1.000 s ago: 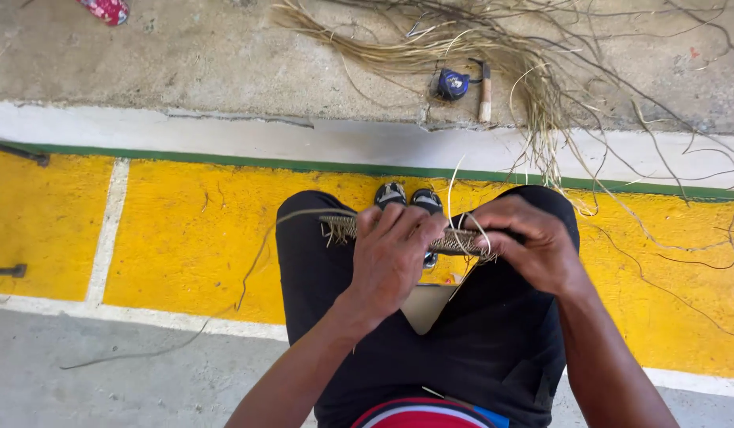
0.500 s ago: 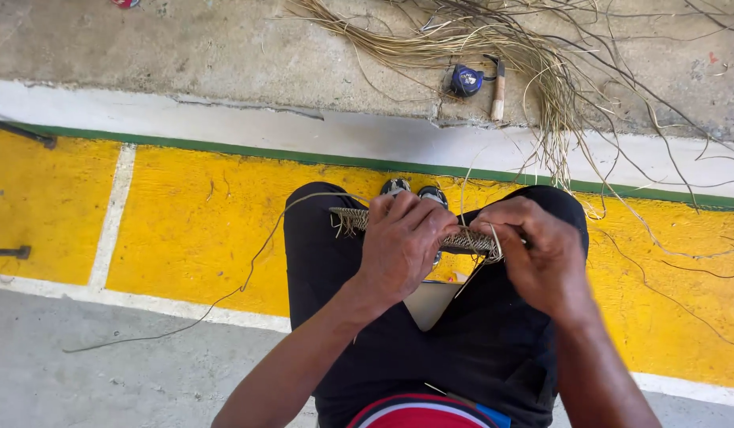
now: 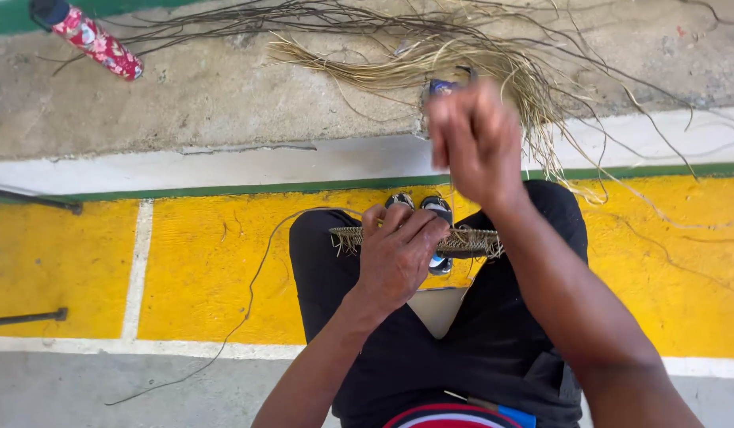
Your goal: The person is weaving a circular plate or basket base using straw or similar natural fibers.
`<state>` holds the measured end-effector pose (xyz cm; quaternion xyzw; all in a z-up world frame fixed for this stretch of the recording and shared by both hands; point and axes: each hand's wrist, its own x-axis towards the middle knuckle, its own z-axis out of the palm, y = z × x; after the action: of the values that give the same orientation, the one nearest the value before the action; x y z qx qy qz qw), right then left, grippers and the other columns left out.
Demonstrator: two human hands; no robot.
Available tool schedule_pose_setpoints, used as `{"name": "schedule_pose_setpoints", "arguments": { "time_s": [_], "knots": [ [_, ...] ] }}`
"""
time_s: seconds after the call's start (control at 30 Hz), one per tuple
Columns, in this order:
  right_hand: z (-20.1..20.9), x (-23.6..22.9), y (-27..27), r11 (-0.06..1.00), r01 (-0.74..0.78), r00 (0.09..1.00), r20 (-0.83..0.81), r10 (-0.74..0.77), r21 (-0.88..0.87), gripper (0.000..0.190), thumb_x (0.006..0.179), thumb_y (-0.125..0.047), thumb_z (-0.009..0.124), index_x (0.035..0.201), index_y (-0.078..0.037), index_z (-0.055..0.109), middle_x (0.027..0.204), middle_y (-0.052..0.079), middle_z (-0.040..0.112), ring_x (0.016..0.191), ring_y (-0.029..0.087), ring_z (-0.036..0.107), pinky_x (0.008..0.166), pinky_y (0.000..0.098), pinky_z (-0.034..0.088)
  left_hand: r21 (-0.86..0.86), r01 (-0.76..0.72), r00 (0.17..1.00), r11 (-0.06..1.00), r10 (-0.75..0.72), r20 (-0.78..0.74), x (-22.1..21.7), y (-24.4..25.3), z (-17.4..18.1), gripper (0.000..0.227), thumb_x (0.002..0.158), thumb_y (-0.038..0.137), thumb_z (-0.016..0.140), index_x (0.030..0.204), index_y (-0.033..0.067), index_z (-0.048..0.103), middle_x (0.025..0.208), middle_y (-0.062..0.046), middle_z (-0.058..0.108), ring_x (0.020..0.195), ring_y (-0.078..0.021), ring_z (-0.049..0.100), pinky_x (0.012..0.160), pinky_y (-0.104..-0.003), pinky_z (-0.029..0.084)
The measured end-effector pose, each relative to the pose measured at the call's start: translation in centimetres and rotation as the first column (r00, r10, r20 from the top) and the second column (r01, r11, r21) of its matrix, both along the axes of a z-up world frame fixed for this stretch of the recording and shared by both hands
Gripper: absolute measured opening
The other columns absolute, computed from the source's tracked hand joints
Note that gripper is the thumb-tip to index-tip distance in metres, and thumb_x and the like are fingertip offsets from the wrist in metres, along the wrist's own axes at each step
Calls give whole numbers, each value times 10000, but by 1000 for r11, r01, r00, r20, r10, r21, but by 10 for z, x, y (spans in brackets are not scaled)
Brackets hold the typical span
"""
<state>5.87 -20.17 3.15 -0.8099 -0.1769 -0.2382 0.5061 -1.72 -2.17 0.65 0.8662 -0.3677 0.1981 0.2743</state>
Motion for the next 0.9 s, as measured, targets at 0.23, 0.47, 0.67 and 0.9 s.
{"name": "schedule_pose_setpoints", "arguments": {
  "time_s": [0.23, 0.47, 0.67, 0.9],
  "knots": [
    [114, -27, -1, 999, 12, 965, 263, -2, -37, 156, 1160, -134, 562, 1114, 11, 593, 811, 121, 645, 686, 171, 645, 621, 315, 514, -82, -38, 998, 996, 34, -52, 9, 6, -3, 185, 909, 143, 723, 1088, 168, 684, 1059, 48, 648, 1047, -202, 580, 971, -420, 367],
    [44, -113, -75, 603, -512, 846, 236, 478, 612, 155, 981, -165, 640, 1034, -28, 688, 793, 95, 713, 702, 212, 697, 655, 395, 601, 65, -43, 998, 997, 46, -35, 7, 2, -7, 326, 891, 103, 675, 1196, 207, 721, 1034, 56, 628, 1032, -195, 560, 986, -419, 377],
    [-14, -126, -20, 855, 59, 935, -329, 135, 516, 305, 867, 32, 732, 1100, -80, 569, 1000, 85, 719, 962, 186, 738, 900, 358, 600, 25, 5, 996, 1000, -3, -89, 6, 7, -9, 377, 884, 99, 684, 1252, 179, 693, 1125, 47, 633, 1105, -189, 566, 1045, -437, 367],
    [-39, -116, -14, 978, 100, 995, 30, -96, -181, 239, 830, 41, 787, 990, -83, 661, 1193, 93, 710, 1131, 277, 676, 979, 378, 545, 61, 16, 997, 998, -11, -79, 10, 7, -9, 389, 873, 104, 689, 1256, 171, 694, 1124, 44, 662, 1088, -196, 572, 1025, -437, 353]
  ]
}}
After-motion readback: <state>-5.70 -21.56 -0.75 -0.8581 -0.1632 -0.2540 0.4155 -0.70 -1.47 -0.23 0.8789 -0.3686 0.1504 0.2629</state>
